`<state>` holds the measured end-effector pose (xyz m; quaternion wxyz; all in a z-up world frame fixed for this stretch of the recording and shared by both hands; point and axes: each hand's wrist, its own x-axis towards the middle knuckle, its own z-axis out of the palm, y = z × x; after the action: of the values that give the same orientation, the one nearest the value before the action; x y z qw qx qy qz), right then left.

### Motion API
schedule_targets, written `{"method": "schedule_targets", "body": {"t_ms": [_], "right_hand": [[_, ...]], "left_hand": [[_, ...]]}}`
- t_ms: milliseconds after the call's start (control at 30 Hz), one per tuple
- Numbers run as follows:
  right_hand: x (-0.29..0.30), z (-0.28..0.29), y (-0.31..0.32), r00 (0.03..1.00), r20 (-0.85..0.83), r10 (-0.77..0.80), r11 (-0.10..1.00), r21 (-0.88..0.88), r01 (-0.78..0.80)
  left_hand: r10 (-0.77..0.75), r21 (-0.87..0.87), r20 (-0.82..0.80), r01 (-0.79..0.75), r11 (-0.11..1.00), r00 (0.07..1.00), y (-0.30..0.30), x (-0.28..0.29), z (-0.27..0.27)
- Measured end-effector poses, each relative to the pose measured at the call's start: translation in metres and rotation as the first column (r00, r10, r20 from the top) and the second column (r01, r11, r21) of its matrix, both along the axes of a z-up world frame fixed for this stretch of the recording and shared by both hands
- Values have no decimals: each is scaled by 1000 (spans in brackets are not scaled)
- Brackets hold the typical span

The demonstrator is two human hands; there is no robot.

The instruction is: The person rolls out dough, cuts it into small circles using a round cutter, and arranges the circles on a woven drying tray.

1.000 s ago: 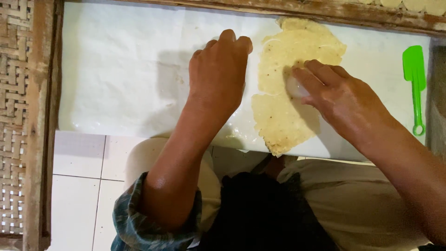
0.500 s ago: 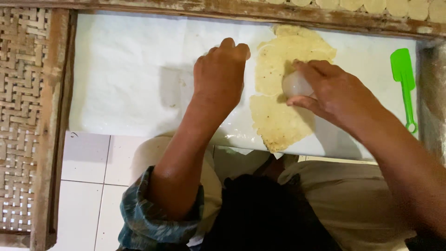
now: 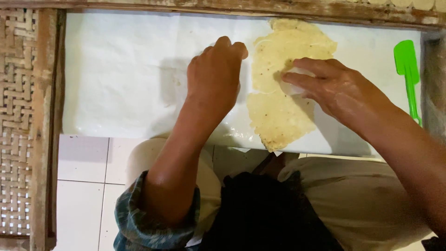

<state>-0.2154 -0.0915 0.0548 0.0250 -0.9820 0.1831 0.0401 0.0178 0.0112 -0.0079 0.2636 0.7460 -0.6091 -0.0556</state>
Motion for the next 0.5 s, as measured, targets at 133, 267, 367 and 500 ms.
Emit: {"method": "schedule_targets", "body": {"t_ms": [133, 267, 367, 500], "right_hand": [[8, 5, 3, 999, -9, -45, 998, 36, 46], [8, 5, 2, 998, -43, -53, 998, -39, 51], [12, 5, 1, 980, -139, -139, 990, 19, 143], [8, -5, -4, 970, -188, -156, 984, -116, 136]], "left_hand": [[17, 86, 13, -18, 996, 1000, -1, 1, 4], [16, 55, -10, -15, 998, 1000, 0, -2, 5], [13, 48, -12, -12, 999, 1000, 2, -4, 4], [-2, 123, 51, -4, 992, 999, 0, -3, 6]]}}
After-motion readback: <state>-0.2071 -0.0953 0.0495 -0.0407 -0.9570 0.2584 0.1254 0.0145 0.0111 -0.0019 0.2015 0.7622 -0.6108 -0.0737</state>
